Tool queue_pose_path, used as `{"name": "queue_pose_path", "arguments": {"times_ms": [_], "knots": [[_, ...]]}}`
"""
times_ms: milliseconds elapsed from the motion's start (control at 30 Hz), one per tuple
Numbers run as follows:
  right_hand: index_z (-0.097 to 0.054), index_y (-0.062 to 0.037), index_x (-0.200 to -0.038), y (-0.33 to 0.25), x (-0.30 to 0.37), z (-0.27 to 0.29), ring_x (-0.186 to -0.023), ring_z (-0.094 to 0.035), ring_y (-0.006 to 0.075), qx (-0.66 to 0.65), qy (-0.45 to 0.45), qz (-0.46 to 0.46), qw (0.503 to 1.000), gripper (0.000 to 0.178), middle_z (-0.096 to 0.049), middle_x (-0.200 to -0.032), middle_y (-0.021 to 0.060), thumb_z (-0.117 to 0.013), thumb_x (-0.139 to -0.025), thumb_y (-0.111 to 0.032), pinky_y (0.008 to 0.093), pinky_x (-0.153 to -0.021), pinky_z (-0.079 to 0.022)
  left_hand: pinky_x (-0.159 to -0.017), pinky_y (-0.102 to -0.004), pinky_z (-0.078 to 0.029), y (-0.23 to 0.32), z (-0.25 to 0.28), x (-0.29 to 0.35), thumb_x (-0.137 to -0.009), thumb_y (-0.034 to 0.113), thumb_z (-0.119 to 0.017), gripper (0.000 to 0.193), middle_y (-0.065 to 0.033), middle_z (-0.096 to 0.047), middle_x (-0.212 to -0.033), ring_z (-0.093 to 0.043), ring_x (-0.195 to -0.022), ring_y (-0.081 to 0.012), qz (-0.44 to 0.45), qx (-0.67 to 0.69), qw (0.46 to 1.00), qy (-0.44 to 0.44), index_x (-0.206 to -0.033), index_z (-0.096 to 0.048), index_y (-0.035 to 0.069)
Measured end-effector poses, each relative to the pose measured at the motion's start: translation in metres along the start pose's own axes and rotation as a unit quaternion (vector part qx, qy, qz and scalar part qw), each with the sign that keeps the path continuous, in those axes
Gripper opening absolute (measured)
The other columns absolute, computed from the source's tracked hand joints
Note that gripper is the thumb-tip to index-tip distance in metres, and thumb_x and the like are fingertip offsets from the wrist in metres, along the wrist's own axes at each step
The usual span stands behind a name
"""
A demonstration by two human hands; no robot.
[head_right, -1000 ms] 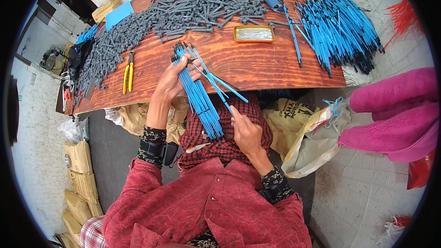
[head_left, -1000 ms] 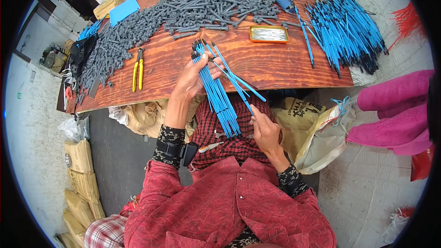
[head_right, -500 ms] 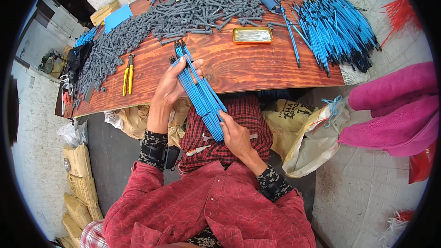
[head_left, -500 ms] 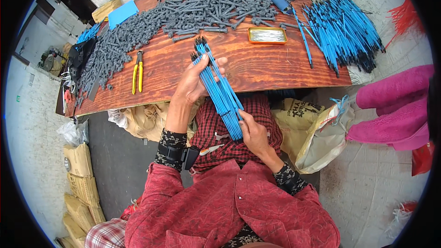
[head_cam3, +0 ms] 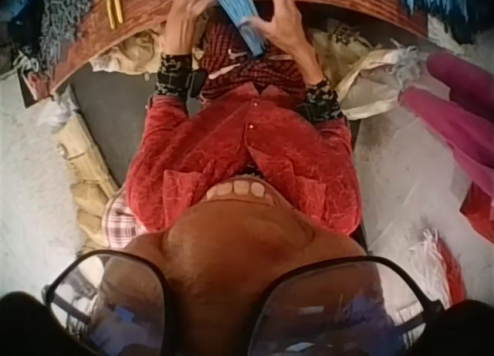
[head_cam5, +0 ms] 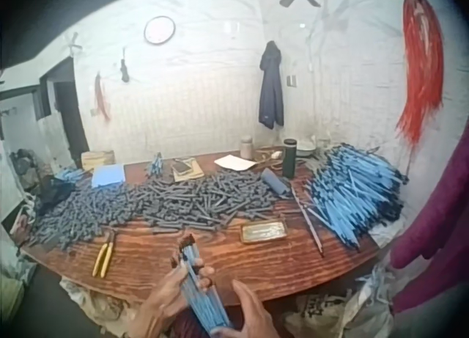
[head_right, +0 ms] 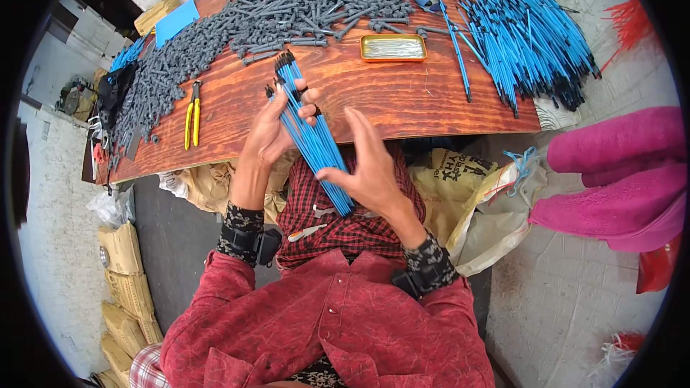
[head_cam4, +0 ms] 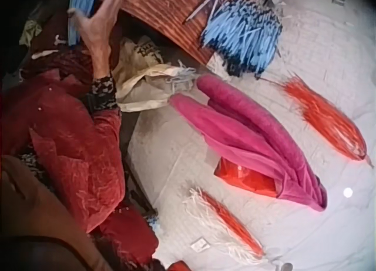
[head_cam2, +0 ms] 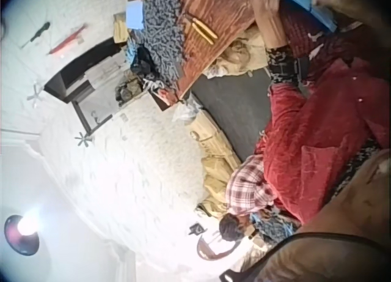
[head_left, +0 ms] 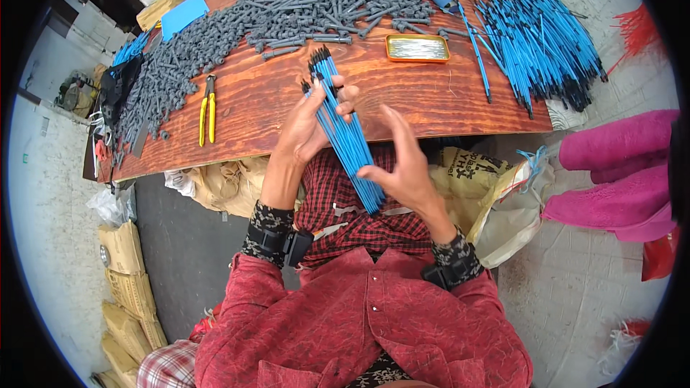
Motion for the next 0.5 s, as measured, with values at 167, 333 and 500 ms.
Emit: {"name": "queue_pose_path", "arguments": {"times_ms": [167, 333, 500], "knots": [[-0.029, -0.0028, -0.155, 0.016, -0.017, -0.060, -0.119, -0.063, 0.0320, -0.204, -0.125, -0.155, 0.958, 0.102, -0.062, -0.127, 0.0197, -0.087, -0.077, -0.033, 0.0404, -0.102, -0.047, -0.081, -0.0351, -0.056, 0.002, -0.039, 0.007, -0.110, 0.039, -0.045, 0.042, -0.0172, -0.066, -0.126, -0.059, -0.087, -0.0156, -0.007, 0.046, 0.998, -0.033, -0.132, -0.055, 0.005], [-0.047, 0.0044, -0.135, 0.045, -0.027, -0.062, -0.103, -0.069, 0.0353, -0.258, -0.093, -0.096, 0.957, 0.066, -0.066, -0.110, 0.0225, -0.078, -0.083, -0.021, 0.0443, -0.089, -0.054, -0.085, -0.0385, -0.054, -0.006, -0.047, -0.007, -0.109, 0.044, -0.045, 0.047, -0.0159, -0.067, -0.121, -0.061, -0.092, -0.0192, -0.023, -0.085, 0.995, 0.045, -0.133, -0.053, 0.004], [-0.049, -0.0007, -0.136, 0.052, -0.038, -0.061, -0.108, -0.068, 0.0380, -0.184, -0.131, -0.119, 0.967, 0.058, -0.068, -0.115, 0.0219, -0.074, -0.090, -0.027, 0.0435, -0.091, -0.054, -0.085, -0.0400, -0.054, -0.004, -0.046, -0.023, -0.103, 0.039, -0.061, 0.052, -0.0106, -0.070, -0.104, -0.065, -0.091, -0.0216, -0.043, -0.107, 0.993, -0.019, -0.140, -0.048, 0.004]]}}
Point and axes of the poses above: each hand's wrist, its own x-axis away from the middle knuckle, its own z-axis out of the back of the hand, y = z × x, the point moved 8 cm from there along -x, towards the middle knuckle
